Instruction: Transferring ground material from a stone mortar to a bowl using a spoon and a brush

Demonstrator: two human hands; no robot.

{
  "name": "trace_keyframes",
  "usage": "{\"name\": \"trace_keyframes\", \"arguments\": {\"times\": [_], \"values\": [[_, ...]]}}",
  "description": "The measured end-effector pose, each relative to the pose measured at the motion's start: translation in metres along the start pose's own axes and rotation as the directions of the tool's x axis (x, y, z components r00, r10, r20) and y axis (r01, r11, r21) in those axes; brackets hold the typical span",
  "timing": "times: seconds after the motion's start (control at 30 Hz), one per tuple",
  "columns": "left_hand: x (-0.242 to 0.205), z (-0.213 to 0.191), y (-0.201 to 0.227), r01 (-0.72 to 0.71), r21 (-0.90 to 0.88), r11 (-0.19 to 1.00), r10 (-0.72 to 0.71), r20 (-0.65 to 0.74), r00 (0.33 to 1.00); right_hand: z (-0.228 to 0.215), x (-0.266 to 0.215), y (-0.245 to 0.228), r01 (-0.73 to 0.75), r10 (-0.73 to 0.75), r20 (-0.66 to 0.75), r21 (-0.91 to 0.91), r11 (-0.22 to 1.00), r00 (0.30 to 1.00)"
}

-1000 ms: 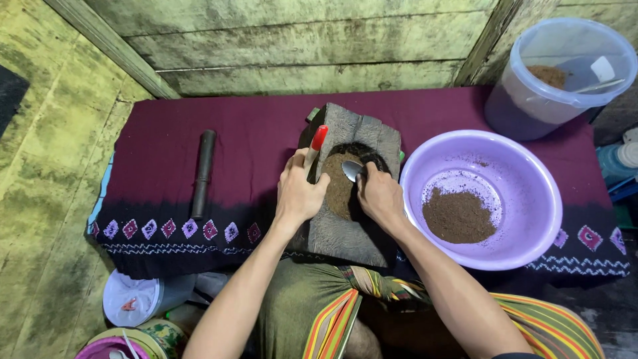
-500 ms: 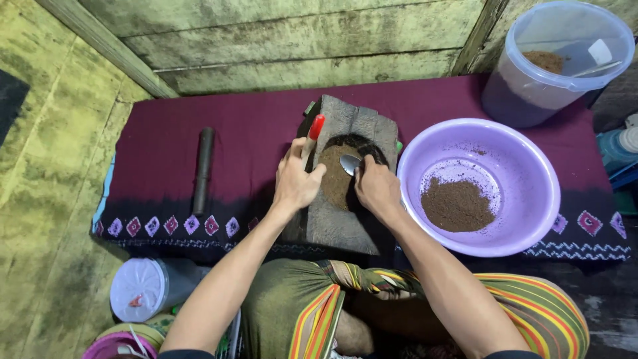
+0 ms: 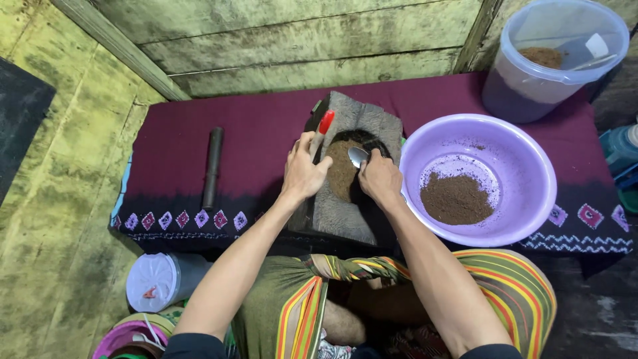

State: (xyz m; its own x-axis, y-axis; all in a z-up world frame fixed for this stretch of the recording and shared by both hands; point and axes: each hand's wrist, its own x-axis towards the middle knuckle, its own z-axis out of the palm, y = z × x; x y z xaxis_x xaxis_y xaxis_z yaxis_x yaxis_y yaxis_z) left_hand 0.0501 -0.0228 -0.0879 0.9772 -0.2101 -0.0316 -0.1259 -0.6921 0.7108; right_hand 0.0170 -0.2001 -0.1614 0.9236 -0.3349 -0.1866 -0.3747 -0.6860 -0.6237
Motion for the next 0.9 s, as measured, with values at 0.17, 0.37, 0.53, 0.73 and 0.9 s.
{"name": "trace_keyframes", "arguments": {"times": [0.17, 0.37, 0.53, 0.73, 0.9], "values": [[-0.003, -0.006, 0.006, 0.037, -0.026, 0.999, -0.037, -0.003, 0.999, 0.0, -0.005, 0.006, 0.096, -0.096, -0.003, 0.035, 0.995, 0.995], [-0.013, -0.027, 0.029, 0.072, -0.082, 0.994, -0.069, 0.036, 0.997, -0.009, -0.008, -0.001, 0.139, -0.136, -0.035, 0.098, 0.985, 0.99], [0.002, -0.021, 0.005, 0.135, -0.088, 0.987, -0.132, 0.042, 0.99, -0.001, 0.003, -0.008, 0.151, -0.151, -0.023, 0.041, 0.988, 0.988], [0.002, -0.031, 0.012, 0.146, -0.115, 0.983, -0.141, 0.051, 0.989, -0.01, 0.0, -0.012, 0.162, -0.161, -0.043, 0.015, 0.987, 0.986], [-0.001, -0.04, 0.024, 0.057, -0.197, 0.979, -0.044, 0.071, 0.997, -0.017, -0.011, -0.012, 0.254, -0.254, 0.004, -0.024, 0.967, 0.967]]}}
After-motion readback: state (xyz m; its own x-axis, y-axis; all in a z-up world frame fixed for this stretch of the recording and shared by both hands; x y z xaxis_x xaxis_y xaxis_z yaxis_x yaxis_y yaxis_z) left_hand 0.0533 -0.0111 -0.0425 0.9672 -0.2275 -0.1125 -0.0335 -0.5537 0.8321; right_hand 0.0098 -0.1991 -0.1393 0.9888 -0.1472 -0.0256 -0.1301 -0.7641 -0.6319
